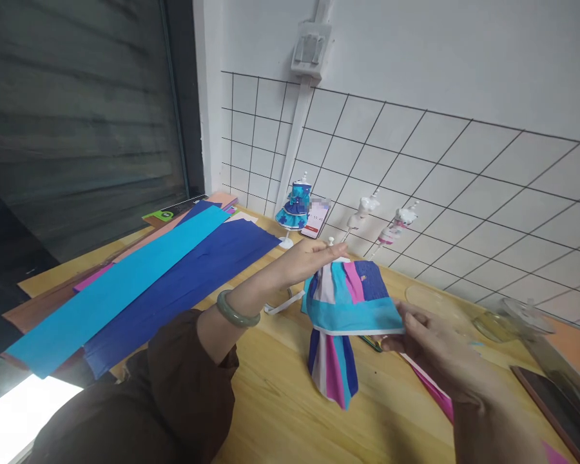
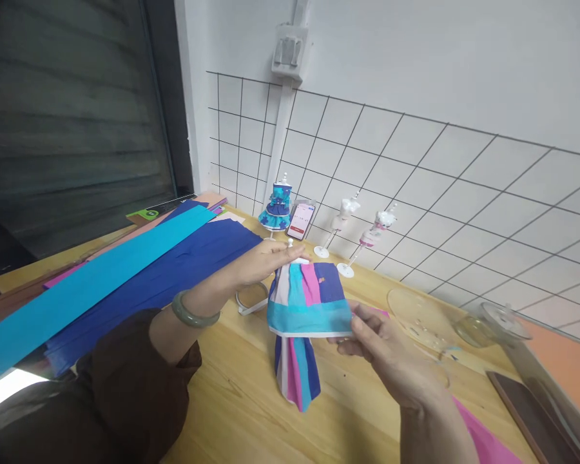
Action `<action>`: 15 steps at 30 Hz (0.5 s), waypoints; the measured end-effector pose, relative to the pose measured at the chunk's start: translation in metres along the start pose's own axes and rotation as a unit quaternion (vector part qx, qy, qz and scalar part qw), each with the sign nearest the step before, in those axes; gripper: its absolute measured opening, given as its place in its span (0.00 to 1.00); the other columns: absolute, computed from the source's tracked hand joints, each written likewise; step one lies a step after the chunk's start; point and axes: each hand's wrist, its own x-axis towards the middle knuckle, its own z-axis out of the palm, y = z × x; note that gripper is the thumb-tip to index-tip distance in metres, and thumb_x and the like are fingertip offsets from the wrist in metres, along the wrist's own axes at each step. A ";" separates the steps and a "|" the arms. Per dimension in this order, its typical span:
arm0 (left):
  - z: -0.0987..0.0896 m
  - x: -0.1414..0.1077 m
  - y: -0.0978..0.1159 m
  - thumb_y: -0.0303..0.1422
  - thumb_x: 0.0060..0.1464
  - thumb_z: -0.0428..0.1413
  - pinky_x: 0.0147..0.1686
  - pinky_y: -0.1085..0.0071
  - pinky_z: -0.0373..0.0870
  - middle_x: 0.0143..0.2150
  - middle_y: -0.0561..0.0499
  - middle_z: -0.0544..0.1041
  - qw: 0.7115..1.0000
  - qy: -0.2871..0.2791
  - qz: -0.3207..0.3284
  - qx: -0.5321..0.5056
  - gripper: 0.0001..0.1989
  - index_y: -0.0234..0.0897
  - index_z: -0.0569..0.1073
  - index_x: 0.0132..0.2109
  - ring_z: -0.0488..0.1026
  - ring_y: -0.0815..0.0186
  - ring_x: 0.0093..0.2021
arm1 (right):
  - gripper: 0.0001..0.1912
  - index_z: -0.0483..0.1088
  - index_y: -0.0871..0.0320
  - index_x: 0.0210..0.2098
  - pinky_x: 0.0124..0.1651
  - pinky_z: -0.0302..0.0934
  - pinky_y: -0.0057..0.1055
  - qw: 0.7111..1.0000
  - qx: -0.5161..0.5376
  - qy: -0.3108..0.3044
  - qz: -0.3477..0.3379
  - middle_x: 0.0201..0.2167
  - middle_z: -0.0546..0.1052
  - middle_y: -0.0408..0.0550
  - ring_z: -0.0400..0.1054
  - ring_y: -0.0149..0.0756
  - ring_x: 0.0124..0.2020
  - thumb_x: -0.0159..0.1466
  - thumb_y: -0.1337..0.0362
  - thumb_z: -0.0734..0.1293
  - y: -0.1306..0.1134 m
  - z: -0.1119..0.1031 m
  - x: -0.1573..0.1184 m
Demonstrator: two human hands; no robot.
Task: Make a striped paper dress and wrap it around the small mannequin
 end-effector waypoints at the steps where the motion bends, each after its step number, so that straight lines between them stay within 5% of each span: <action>1: 0.001 -0.001 0.001 0.49 0.57 0.49 0.40 0.68 0.67 0.34 0.47 0.76 1.000 -0.012 0.006 -0.001 0.24 0.32 0.76 0.37 0.72 0.65 0.37 | 0.22 0.72 0.57 0.45 0.38 0.65 0.35 1.000 0.007 0.019 -0.001 0.34 0.77 0.53 0.70 0.41 0.36 0.60 0.47 0.65 -0.002 0.000 -0.001; 6: 0.012 -0.012 0.012 0.50 0.57 0.48 0.41 0.69 0.67 0.42 0.45 0.77 1.000 -0.016 0.010 -0.004 0.25 0.33 0.76 0.44 0.72 0.64 0.42 | 0.20 0.72 0.52 0.48 0.42 0.67 0.36 0.993 0.048 0.106 -0.013 0.44 0.77 0.52 0.72 0.42 0.41 0.58 0.52 0.69 -0.018 0.022 -0.007; 11: 0.025 -0.020 0.018 0.49 0.59 0.47 0.41 0.70 0.66 0.46 0.45 0.76 1.000 -0.022 0.012 -0.006 0.25 0.34 0.74 0.49 0.72 0.63 0.44 | 0.17 0.75 0.54 0.41 0.34 0.69 0.28 0.987 0.013 0.153 -0.055 0.35 0.79 0.48 0.72 0.34 0.31 0.56 0.53 0.71 -0.033 0.044 -0.012; 15: 0.029 -0.022 0.017 0.51 0.57 0.47 0.39 0.70 0.67 0.42 0.45 0.76 0.999 -0.028 0.015 0.024 0.26 0.34 0.74 0.48 0.72 0.63 0.41 | 0.16 0.75 0.55 0.38 0.35 0.70 0.29 0.980 0.015 0.179 -0.082 0.33 0.79 0.48 0.74 0.37 0.34 0.55 0.52 0.72 -0.038 0.054 -0.014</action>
